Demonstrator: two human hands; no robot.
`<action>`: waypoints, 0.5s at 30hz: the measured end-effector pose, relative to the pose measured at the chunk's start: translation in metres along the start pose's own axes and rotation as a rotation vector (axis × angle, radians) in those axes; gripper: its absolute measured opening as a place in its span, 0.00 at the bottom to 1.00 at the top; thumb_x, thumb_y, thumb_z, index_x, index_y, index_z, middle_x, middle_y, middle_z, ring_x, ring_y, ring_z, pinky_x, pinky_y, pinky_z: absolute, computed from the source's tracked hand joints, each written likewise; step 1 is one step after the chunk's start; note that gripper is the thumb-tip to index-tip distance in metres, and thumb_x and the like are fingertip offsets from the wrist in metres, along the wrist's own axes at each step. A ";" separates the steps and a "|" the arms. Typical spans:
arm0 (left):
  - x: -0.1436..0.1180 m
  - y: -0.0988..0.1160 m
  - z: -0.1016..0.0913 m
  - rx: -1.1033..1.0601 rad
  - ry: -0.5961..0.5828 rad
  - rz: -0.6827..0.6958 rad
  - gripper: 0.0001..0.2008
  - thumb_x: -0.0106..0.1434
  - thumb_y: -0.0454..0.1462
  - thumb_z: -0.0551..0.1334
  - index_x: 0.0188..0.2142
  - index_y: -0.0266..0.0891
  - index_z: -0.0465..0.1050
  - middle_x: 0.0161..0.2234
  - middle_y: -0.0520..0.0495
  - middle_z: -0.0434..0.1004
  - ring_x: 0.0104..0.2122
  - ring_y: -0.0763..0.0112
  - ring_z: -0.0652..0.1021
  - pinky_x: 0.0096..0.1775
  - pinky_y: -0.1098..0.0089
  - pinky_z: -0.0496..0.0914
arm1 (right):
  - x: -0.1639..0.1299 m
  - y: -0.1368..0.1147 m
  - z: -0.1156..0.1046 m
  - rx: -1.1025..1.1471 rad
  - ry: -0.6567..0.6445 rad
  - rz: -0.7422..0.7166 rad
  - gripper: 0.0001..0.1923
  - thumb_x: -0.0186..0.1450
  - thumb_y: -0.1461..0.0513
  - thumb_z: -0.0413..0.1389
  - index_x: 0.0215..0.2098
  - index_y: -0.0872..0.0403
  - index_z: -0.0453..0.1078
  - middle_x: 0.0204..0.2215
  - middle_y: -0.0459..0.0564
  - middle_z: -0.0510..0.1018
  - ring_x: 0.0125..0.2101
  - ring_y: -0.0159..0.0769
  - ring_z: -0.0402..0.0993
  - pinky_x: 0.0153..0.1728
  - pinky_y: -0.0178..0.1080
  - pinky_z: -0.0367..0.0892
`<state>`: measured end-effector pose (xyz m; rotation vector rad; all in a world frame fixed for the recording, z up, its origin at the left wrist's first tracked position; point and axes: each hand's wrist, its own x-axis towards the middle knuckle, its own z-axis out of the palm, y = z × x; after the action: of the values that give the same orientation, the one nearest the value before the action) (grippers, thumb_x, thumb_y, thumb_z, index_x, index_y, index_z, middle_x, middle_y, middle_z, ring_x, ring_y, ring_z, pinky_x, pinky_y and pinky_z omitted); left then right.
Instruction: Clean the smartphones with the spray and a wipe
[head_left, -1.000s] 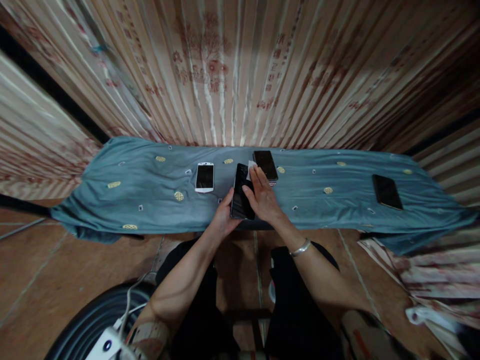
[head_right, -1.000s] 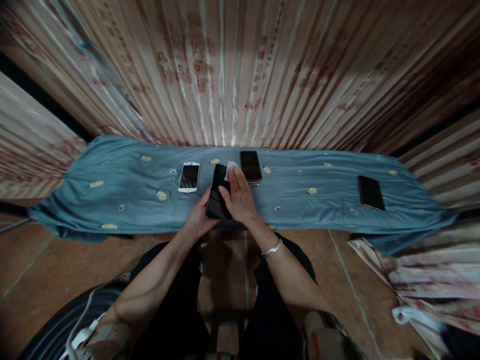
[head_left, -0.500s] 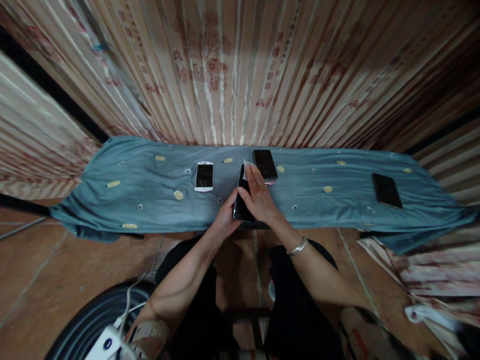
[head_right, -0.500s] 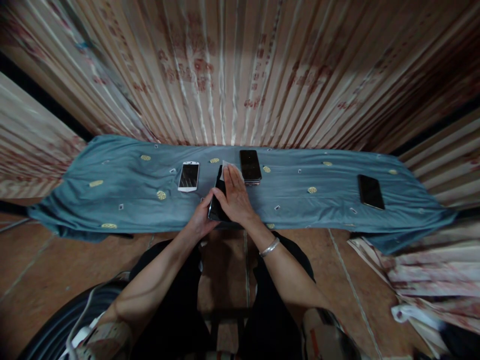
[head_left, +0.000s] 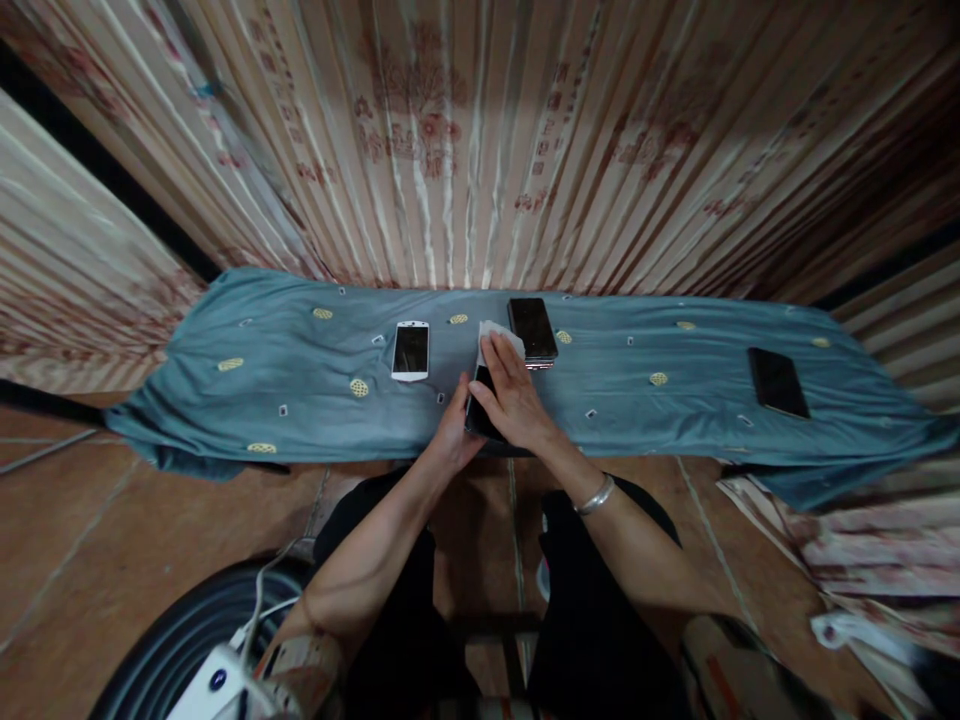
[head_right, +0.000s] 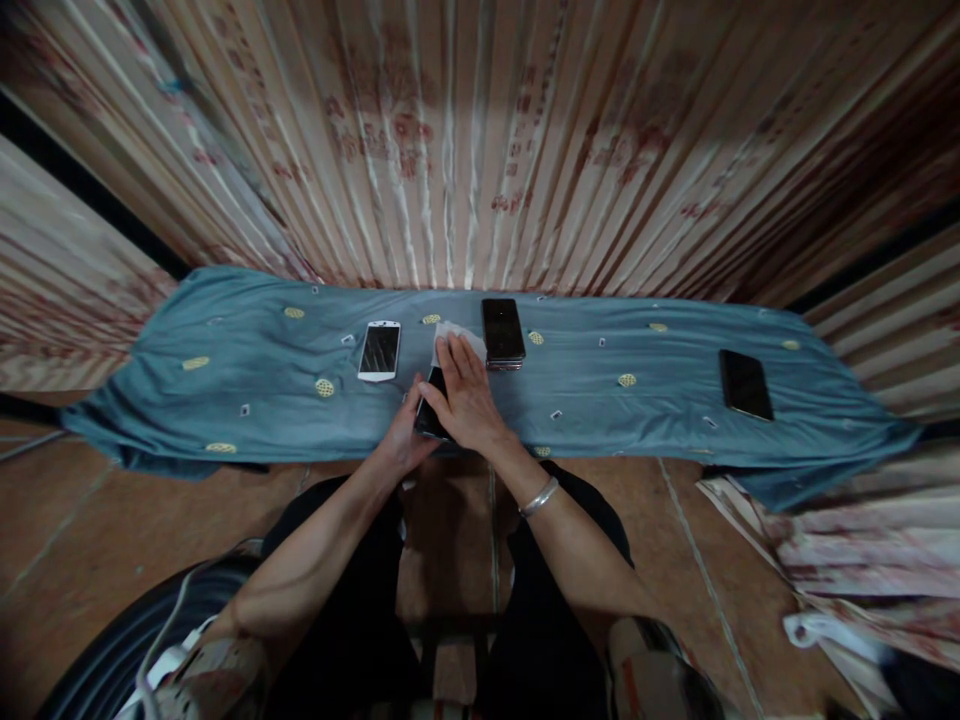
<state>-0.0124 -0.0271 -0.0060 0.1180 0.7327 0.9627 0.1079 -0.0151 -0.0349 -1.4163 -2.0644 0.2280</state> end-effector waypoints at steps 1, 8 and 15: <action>-0.001 0.001 0.001 -0.007 -0.001 0.006 0.25 0.77 0.45 0.51 0.65 0.38 0.73 0.55 0.41 0.84 0.60 0.57 0.79 0.63 0.59 0.69 | -0.001 -0.002 0.001 0.000 -0.013 -0.004 0.37 0.78 0.50 0.44 0.79 0.55 0.43 0.78 0.59 0.49 0.77 0.46 0.40 0.75 0.57 0.45; -0.004 0.008 0.001 -0.049 -0.027 0.045 0.27 0.78 0.47 0.48 0.68 0.40 0.69 0.60 0.42 0.80 0.65 0.58 0.74 0.67 0.59 0.64 | -0.009 -0.014 0.005 0.002 -0.076 -0.028 0.39 0.77 0.49 0.46 0.79 0.56 0.42 0.78 0.59 0.49 0.78 0.47 0.39 0.76 0.57 0.45; 0.001 0.011 0.001 -0.045 0.034 0.160 0.27 0.78 0.47 0.47 0.65 0.35 0.71 0.57 0.41 0.82 0.66 0.60 0.72 0.69 0.61 0.60 | -0.021 -0.024 0.011 0.009 -0.123 -0.082 0.40 0.76 0.49 0.48 0.79 0.54 0.39 0.78 0.57 0.48 0.78 0.48 0.39 0.75 0.58 0.46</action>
<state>-0.0192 -0.0203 -0.0016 0.1222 0.7402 1.1358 0.0880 -0.0418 -0.0406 -1.3393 -2.2133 0.2966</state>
